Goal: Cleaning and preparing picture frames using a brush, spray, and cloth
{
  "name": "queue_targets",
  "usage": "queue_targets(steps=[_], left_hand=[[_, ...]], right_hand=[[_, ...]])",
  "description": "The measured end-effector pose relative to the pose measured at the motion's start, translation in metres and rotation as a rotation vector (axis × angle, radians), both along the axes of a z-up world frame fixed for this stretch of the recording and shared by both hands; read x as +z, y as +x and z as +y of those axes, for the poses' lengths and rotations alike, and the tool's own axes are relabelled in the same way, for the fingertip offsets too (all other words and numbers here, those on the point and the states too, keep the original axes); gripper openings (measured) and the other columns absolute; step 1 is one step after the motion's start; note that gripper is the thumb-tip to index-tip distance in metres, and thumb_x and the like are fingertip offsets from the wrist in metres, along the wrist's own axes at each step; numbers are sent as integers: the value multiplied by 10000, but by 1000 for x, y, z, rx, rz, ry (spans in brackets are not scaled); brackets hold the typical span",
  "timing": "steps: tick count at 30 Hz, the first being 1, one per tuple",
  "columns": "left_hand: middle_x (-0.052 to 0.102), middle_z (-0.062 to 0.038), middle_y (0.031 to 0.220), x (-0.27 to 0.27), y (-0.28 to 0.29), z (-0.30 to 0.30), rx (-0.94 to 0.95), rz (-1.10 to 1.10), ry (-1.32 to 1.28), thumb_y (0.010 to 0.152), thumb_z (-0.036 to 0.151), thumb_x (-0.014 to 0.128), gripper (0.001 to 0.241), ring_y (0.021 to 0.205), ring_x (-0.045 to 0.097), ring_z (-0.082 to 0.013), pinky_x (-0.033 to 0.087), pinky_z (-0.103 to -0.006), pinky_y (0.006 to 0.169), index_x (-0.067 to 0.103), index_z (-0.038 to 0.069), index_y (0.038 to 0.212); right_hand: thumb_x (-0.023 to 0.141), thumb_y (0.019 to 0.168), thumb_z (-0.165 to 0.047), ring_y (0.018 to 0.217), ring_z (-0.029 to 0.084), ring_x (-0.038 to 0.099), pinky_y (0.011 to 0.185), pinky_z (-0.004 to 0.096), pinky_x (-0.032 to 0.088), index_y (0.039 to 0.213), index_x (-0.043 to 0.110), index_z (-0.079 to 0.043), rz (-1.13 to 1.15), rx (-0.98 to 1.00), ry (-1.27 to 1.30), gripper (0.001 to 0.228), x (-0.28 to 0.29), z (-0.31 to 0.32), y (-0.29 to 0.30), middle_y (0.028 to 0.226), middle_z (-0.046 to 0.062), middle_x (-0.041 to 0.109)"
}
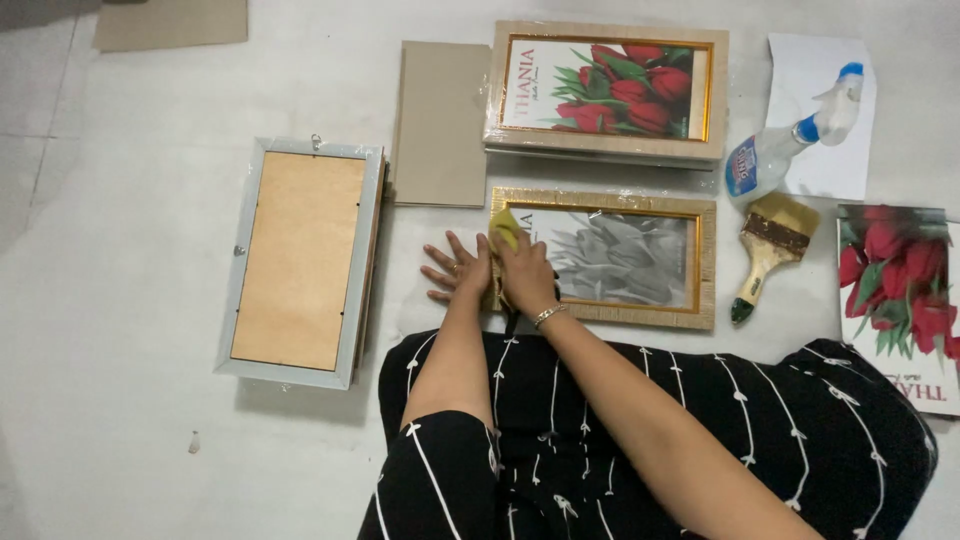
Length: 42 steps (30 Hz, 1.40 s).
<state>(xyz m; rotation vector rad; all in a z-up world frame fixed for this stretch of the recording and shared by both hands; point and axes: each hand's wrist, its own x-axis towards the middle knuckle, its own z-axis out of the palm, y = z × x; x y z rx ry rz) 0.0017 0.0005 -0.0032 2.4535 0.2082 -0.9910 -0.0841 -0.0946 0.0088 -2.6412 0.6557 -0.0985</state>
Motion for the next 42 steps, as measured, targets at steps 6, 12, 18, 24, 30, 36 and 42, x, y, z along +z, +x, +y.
queue_targets(steps=[6,12,18,24,30,36,42], left_hand=[[-432,-54,1600,2,-1,-1,-3,-3,6,921,893,93,893,1445,-356,-485,-239,-761,1087,-146,384,1614],[-455,-67,1586,18,-6,-2,2,-8,-14,937,866,116,892,1433,-375,-490,-260,-756,1076,-140,357,1622],[-410,-88,1613,24,-7,-3,-9,-21,13,919,886,119,932,1438,-367,-494,-238,-766,1083,-147,337,1624],[-384,-120,1626,28,-14,-3,-37,-66,-1,926,879,170,956,1453,-346,-497,-207,-768,1104,-123,308,1635],[-345,-96,1646,4,-10,2,1,-126,-16,939,887,155,916,1483,-284,-484,-191,-763,1110,-76,341,1638],[-240,-53,1689,26,-18,7,42,-151,-65,997,803,154,784,1530,-191,-431,-127,-717,1168,129,354,1640],[91,-26,1690,44,-49,2,89,-301,-173,1037,729,275,680,1515,140,-336,163,-565,1210,386,297,1549]], right_hand=[[640,907,-167,1054,349,601,717,442,636,1400,596,-353,-34,33,-281,528,5,-49,-60,1326,110,557],[662,922,-125,1144,472,521,751,602,610,1462,581,-275,109,-371,-274,567,-3,-146,-169,1392,172,476],[673,952,-197,1104,496,490,728,645,605,1483,543,-190,87,-552,-238,546,-33,-121,-147,1364,201,394],[639,911,-218,1079,476,562,699,600,622,1496,510,-178,30,-268,-120,600,-4,-29,-63,1364,195,441],[682,870,-323,1109,321,545,795,453,607,1362,556,-340,40,211,-136,508,9,3,-48,1404,0,466],[724,848,-215,1067,370,654,862,473,609,1283,633,-388,151,182,-146,477,16,-85,-117,1352,-15,557],[724,846,-140,1129,413,641,899,525,586,1193,663,-441,339,-113,-125,463,-2,-185,-205,1365,-29,556]])
